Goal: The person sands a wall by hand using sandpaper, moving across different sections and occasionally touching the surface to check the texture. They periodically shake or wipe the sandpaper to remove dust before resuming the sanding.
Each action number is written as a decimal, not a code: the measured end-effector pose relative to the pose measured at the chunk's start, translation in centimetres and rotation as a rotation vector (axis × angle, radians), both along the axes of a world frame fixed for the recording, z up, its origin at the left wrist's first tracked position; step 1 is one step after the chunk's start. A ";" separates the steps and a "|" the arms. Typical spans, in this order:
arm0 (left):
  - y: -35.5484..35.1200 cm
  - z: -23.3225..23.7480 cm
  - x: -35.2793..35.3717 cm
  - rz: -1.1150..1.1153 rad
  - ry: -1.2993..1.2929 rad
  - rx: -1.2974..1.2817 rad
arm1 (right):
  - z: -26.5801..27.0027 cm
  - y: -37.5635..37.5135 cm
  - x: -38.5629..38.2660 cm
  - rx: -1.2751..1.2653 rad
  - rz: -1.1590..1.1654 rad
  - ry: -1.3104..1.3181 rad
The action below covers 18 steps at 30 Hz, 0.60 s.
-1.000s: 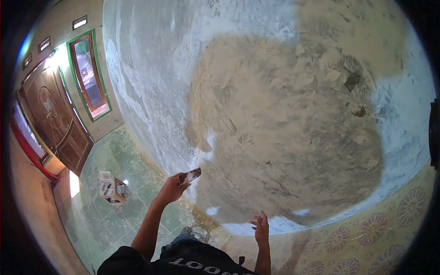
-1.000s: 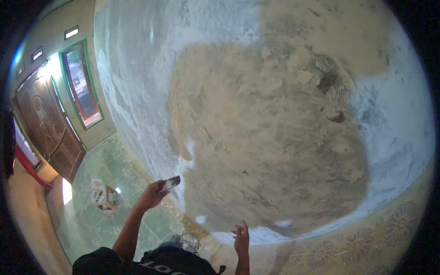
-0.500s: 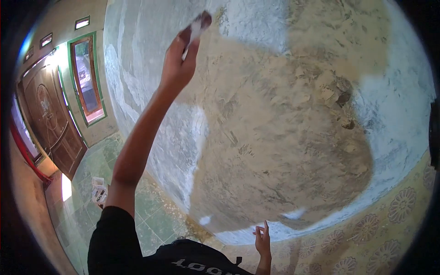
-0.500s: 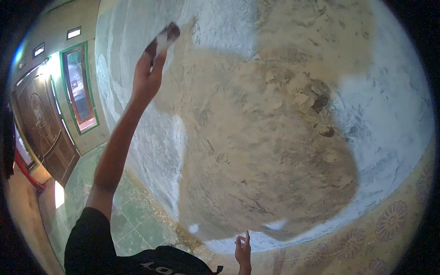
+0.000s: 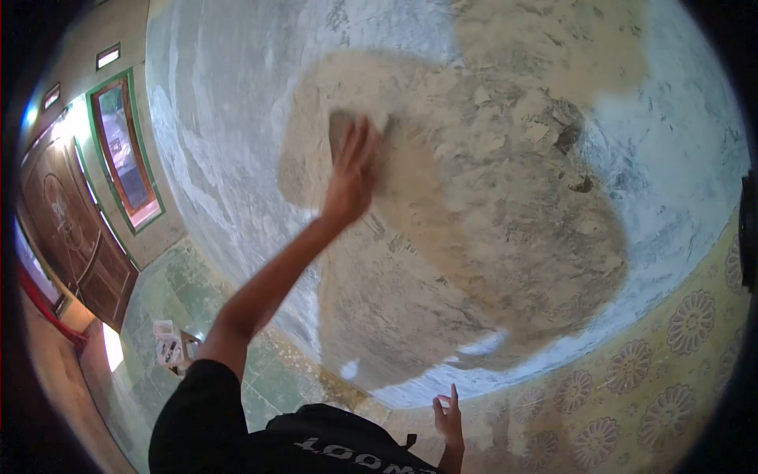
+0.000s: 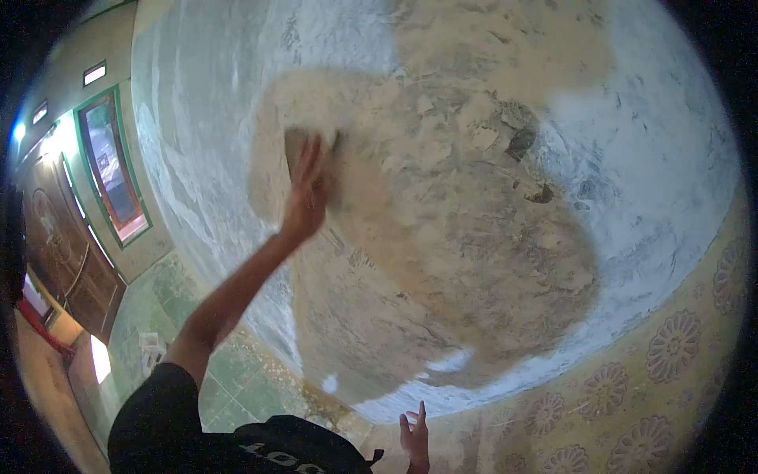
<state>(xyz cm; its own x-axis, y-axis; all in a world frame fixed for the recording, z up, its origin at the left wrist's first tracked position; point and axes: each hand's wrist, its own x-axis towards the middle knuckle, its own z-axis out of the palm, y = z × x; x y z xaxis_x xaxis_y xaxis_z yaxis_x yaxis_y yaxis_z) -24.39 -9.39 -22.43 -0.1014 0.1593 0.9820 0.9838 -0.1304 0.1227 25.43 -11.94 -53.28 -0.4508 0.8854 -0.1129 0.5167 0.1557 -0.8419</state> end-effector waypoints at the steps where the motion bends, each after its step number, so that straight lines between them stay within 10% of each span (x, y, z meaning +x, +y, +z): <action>1: -0.3 -1.3 1.7 0.005 0.005 -0.096 | -0.4 -0.4 0.4 0.002 -0.011 -0.048; 10: -0.4 7.8 -1.9 -0.107 -0.054 0.080 | -0.9 0.8 1.2 0.049 0.027 -0.106; 15: -1.5 -7.0 3.4 -0.041 -0.160 -0.237 | 0.5 0.5 0.3 0.045 0.009 -0.074; 18: -0.9 -5.0 2.4 -0.019 -0.131 -0.179 | 0.4 0.2 0.3 -0.022 -0.005 -0.138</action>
